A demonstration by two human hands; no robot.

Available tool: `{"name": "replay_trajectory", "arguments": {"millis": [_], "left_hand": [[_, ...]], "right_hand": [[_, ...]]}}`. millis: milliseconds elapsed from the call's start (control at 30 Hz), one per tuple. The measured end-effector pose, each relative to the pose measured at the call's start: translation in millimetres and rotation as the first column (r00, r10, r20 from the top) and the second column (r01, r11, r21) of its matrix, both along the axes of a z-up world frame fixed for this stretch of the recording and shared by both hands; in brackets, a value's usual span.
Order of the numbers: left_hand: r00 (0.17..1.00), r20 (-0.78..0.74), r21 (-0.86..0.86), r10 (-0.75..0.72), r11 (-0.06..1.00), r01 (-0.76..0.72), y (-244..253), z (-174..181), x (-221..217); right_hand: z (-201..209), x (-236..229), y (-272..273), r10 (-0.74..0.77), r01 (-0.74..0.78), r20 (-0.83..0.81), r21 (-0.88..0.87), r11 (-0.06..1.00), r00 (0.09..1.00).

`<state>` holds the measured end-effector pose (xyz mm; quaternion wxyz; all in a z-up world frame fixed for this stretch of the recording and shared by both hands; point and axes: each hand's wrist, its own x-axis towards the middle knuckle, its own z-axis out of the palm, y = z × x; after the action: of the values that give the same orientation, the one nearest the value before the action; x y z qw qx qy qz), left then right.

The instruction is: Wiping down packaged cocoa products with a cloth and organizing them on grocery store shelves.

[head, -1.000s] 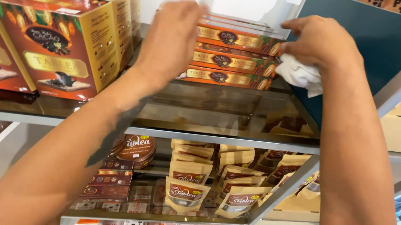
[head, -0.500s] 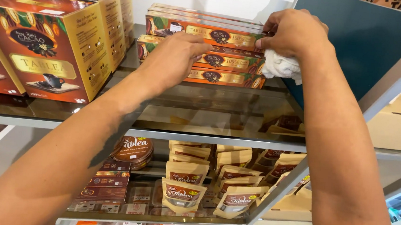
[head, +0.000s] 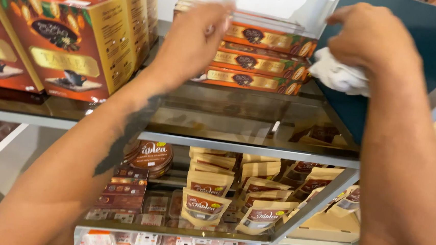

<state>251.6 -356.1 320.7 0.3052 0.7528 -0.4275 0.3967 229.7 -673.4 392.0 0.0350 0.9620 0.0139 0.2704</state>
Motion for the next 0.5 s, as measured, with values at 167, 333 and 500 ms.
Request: {"name": "replay_trajectory", "arguments": {"millis": [167,333,500], "left_hand": [[0.94,0.248,-0.368,0.234,0.92,-0.132,25,-6,31],[0.366,-0.414,-0.881,-0.833,0.469,0.07,34,3,17],[0.515,-0.487,-0.862,-0.706,0.483,-0.152,39,-21,78]], "right_hand": [[-30,1,-23,0.059,-0.039,-0.118,0.164,0.986,0.991],[-47,0,9,0.364,-0.039,-0.291,0.733,0.679,0.885],[-55,4,13,0.358,0.018,-0.273,0.816,0.577,0.893]]}}
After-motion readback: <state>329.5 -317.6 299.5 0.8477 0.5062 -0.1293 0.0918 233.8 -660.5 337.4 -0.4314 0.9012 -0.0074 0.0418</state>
